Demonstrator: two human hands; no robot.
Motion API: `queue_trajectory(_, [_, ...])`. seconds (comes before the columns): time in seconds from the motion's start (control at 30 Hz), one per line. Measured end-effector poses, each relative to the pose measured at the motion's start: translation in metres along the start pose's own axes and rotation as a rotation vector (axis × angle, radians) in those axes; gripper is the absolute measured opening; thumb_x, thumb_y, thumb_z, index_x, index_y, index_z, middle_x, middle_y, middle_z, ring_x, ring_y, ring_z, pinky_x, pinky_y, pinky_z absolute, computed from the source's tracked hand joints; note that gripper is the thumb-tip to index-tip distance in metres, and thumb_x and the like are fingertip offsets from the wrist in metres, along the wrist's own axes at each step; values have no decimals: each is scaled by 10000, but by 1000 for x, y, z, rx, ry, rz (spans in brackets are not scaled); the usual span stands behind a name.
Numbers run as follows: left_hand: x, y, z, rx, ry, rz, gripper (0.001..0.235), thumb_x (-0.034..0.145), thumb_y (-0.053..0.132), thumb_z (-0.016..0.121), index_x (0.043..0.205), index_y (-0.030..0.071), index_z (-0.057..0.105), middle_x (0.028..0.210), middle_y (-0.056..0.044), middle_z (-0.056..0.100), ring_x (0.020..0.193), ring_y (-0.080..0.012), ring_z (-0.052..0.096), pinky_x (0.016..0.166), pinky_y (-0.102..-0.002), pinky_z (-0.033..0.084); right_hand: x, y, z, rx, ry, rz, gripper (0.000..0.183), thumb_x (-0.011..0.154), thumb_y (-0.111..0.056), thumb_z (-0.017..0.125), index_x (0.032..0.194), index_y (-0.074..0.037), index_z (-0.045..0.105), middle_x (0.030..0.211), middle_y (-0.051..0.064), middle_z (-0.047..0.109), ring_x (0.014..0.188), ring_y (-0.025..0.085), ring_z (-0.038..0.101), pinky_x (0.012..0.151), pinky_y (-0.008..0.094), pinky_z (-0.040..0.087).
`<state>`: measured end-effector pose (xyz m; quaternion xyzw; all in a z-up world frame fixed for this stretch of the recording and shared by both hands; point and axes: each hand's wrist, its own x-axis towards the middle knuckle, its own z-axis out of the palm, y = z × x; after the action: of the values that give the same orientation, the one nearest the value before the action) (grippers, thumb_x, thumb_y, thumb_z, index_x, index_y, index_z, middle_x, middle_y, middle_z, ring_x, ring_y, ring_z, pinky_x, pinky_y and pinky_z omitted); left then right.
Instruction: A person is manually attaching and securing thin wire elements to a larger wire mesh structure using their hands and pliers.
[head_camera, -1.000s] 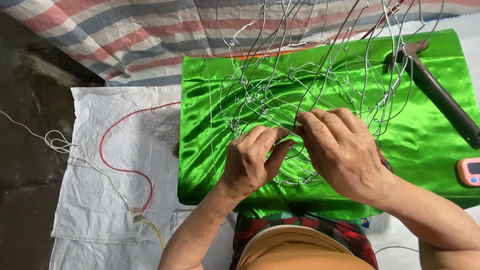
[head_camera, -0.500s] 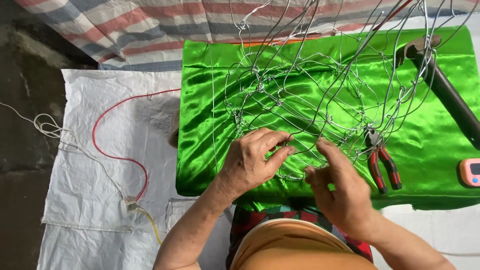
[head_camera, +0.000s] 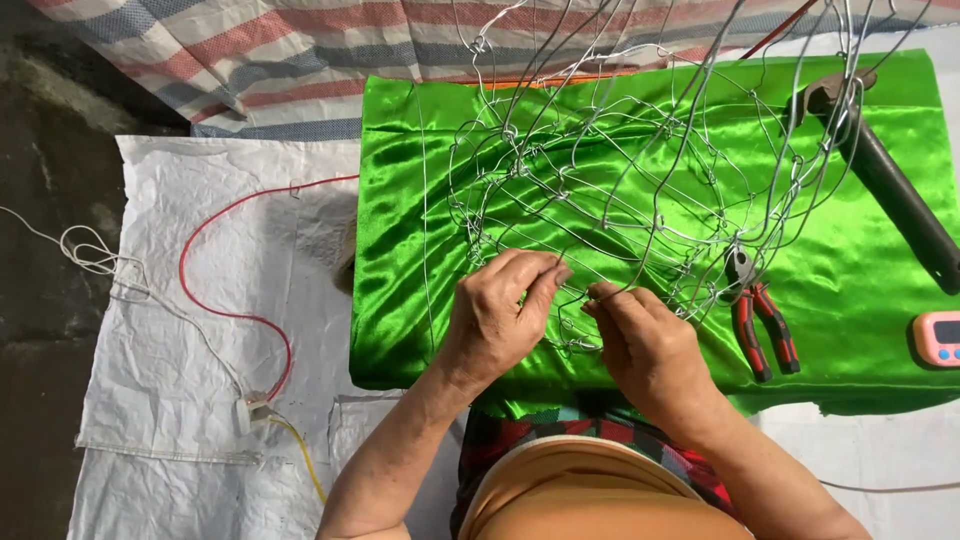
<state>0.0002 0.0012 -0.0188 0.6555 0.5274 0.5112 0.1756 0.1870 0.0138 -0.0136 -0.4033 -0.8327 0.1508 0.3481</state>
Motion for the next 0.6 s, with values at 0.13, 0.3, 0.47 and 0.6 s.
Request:
queue_trajectory(0.13, [2,4,3,68,92,20,47,956,90,685,941,47,691,806,-86,704,699,-257,743,592,-337,624,0,2,-1,7,22,10,141,966,-126,708,1096,-98,755,735,80,676,579,300,682,524,381,557])
queue_trajectory(0.3, [4,15,7,152,62,58,69,936,110,687,992,70,686,803,-68,679,696,-254,730,588,-368,618,-2,0,-3,11,39,-23,137,953,-80,700,1084,-75,739,729,118,648,583,330,676,507,387,551])
queue_trajectory(0.47, [11,24,12,224,80,130,131,911,96,683,1041,82,684,857,-66,674,759,-269,727,671,-381,611,-3,-1,0,-5,51,-29,137,940,-84,706,1072,-84,744,720,119,641,570,325,672,487,396,545])
queue_trajectory(0.6, [13,26,15,-61,-58,49,140,1005,119,625,1067,11,690,927,-170,733,806,-356,750,707,-432,612,-9,5,4,-22,67,-34,190,922,-113,721,1105,-61,719,705,130,617,557,340,660,472,424,534])
